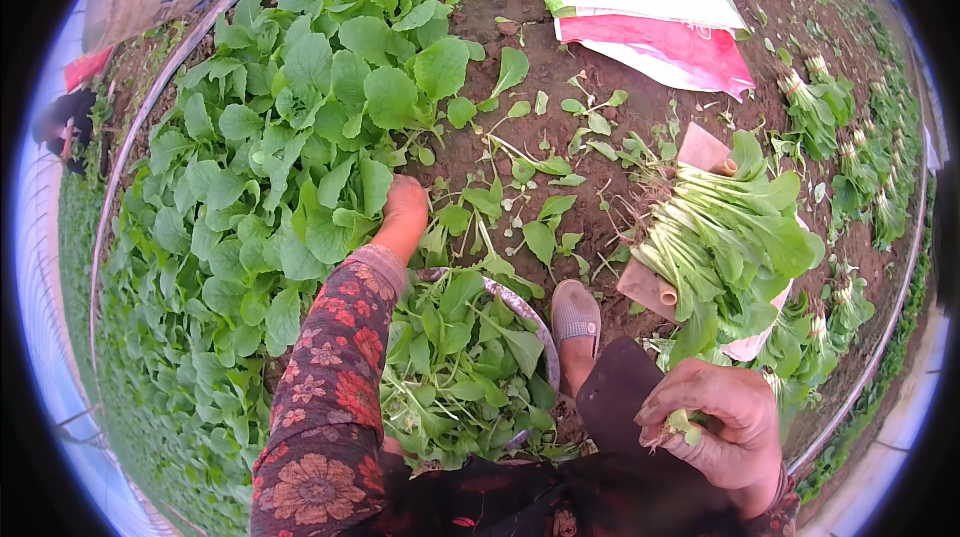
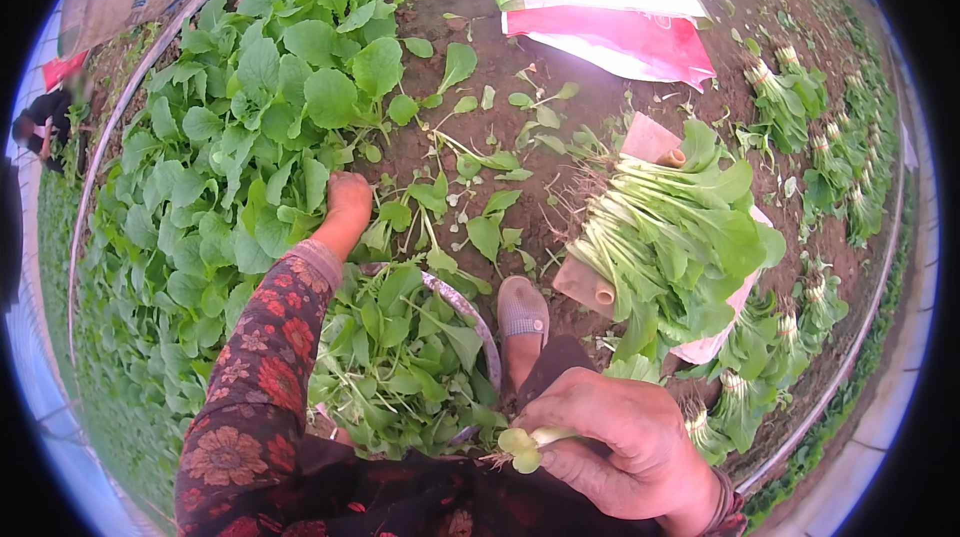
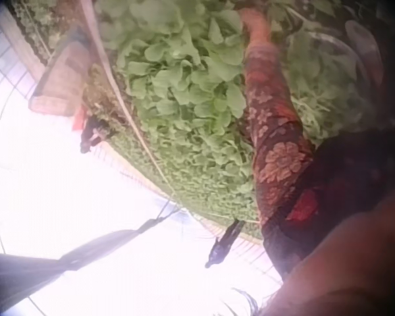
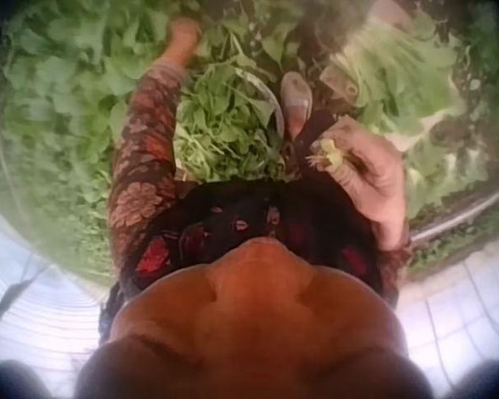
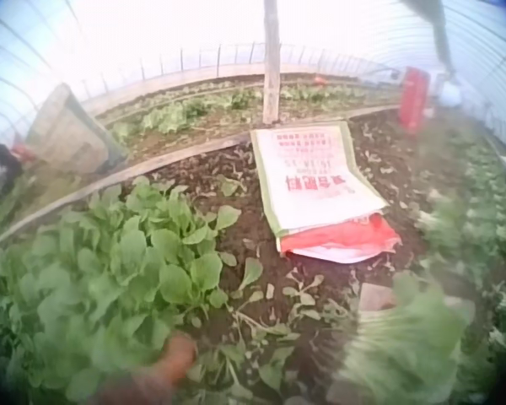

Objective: The person sits in a greenhouse and repeatedly pulls leafy green vegetables from the soil, trims the roots and lower leaves by hand, and places the cleaned bunches into a metal bowl. The person continues this process throughout the clip.

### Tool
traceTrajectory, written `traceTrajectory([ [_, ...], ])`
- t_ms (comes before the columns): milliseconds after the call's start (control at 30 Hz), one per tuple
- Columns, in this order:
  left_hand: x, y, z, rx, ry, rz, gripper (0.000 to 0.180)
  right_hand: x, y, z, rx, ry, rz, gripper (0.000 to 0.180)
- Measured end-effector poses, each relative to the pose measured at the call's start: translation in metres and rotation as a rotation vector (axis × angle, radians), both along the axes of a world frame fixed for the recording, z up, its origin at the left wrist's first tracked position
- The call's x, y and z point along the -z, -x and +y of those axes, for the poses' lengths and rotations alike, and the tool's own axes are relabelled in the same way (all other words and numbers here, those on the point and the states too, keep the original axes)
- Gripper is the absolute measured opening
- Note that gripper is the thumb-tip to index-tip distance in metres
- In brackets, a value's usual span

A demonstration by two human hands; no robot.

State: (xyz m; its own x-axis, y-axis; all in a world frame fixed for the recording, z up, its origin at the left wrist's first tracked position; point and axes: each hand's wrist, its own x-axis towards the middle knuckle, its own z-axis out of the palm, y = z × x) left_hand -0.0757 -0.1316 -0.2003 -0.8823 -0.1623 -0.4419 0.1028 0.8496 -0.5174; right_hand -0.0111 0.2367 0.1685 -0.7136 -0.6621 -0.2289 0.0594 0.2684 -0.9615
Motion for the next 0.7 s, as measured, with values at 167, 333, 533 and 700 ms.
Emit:
traceTrajectory([
  [167,-0.003,0.011,-0.006,-0.117,-0.089,-0.087,0.023,-0.001,0.003,-0.004,0.004,-0.041,0.004,0.022],
  [333,-0.003,0.010,-0.010,-0.261,-0.211,0.020,0.024,0.000,0.003,-0.004,0.024,-0.044,-0.008,0.022],
  [533,-0.027,0.025,-0.001,-0.224,-0.191,-0.211,0.026,-0.001,0.003,-0.004,-0.007,-0.025,-0.005,0.025],
  [700,-0.106,0.031,0.022,-0.122,-0.234,-0.240,0.023,-0.003,-0.003,-0.001,0.002,0.013,0.027,0.026],
])
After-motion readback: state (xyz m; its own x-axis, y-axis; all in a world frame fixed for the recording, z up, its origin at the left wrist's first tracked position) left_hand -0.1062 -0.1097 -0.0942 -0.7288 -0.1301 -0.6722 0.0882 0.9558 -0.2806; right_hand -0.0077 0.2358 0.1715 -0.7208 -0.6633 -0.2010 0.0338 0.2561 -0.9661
